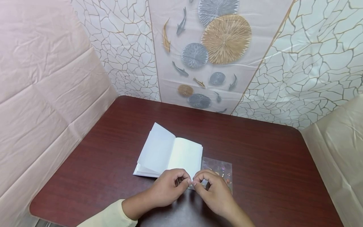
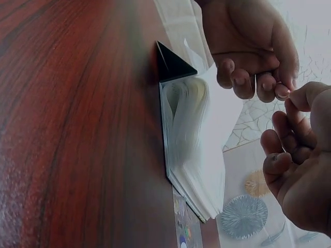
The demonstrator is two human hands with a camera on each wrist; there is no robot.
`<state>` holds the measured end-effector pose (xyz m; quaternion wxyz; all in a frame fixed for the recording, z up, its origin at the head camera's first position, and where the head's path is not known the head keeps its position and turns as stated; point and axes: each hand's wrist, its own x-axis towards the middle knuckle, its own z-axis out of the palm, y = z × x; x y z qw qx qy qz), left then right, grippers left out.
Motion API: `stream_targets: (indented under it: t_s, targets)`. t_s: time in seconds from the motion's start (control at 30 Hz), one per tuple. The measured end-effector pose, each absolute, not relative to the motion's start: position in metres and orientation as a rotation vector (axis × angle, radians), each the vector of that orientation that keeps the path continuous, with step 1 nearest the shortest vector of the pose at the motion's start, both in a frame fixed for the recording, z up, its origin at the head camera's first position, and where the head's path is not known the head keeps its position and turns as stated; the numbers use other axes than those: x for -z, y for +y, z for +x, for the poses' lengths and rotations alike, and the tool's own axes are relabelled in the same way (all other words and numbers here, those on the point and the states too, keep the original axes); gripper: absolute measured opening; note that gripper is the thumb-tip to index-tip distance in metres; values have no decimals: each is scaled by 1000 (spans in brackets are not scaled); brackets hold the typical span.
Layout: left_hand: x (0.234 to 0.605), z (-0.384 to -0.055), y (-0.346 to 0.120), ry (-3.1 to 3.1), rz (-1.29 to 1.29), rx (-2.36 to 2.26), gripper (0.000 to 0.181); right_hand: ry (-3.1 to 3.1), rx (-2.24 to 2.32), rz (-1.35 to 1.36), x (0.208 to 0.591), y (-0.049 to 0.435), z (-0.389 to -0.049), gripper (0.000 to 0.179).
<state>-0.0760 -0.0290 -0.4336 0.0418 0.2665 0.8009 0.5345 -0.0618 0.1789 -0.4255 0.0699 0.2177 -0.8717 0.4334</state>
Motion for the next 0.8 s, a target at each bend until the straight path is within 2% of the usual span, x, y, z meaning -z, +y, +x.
stream_targets:
  t_s: [0.3, 0.8]
  targets:
    - [433, -76, -29, 2581, 878, -1550, 12, -2637, -1279, 641, 428, 179, -66, 23]
    - [434, -76, -28, 2689, 889, -1501, 9, -2629, -1283, 614, 431, 181, -67, 27]
